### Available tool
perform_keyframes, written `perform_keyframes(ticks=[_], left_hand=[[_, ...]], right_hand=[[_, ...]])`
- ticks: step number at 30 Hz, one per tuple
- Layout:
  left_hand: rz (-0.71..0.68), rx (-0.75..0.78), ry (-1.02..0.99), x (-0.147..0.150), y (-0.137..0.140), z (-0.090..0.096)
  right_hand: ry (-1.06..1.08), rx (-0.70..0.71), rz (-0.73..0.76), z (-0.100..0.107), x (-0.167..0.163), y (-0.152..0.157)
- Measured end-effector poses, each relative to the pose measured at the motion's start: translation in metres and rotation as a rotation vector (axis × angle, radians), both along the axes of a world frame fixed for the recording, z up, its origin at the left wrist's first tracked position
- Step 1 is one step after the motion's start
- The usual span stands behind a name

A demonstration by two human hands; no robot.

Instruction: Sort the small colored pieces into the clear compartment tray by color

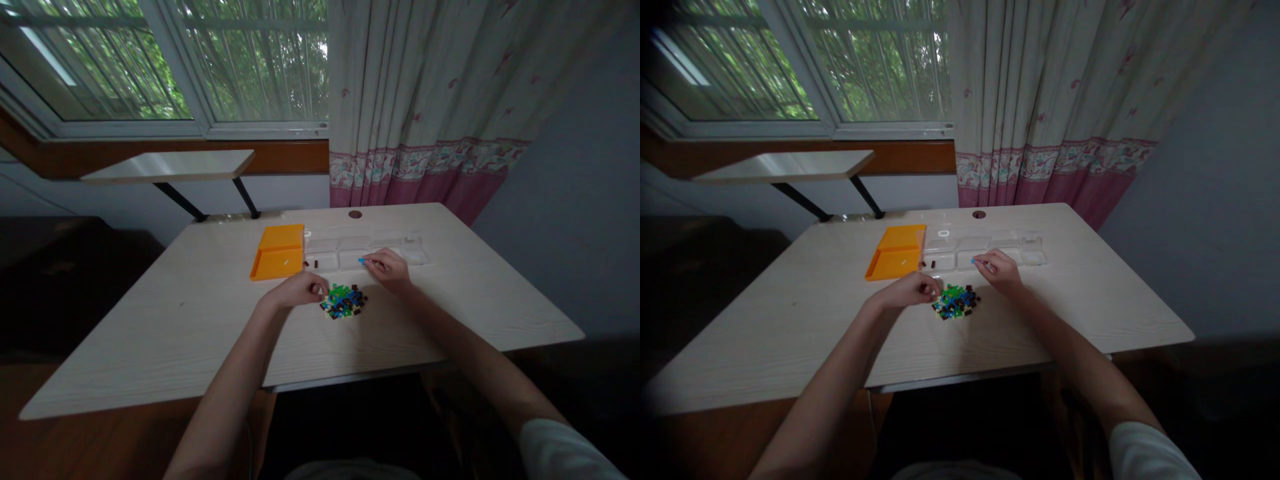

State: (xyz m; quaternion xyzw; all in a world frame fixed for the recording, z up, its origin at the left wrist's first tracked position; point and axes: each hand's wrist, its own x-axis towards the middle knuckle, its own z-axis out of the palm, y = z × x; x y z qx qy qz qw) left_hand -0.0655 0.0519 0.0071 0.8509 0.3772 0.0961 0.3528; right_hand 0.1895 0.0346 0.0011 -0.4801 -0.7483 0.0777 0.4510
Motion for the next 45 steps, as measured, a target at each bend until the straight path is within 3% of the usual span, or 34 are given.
perform_keyframes(ticks=[9, 15, 22, 29, 35, 45], left_hand=[[-0.010, 0.005, 0.021, 0.000, 0.000, -0.001], [-0.040, 0.011, -0.008, 0.001, -0.001, 0.000], [0.009, -0.044, -0.169, 0.008, -0.004, 0.003], [0.067, -0.141, -0.376, 0.020, -0.001, -0.013], [0.091, -0.173, -0.455, 0.023, -0.001, -0.019], [0.113, -0.182, -0.519, 0.030, -0.004, -0.022]], right_hand=[[-0.105, -0.064, -0.169, -0.017, 0.019, 0.025], [-0.110, -0.080, -0.168, -0.015, 0.018, 0.023], [-0.149, -0.097, 0.017, -0.016, 0.002, 0.012], [-0.306, -0.043, 0.242, -0.020, -0.023, -0.009], [-0.361, -0.030, 0.216, -0.016, -0.026, -0.015], [-0.361, 0.146, 0.192, -0.019, -0.023, -0.012]])
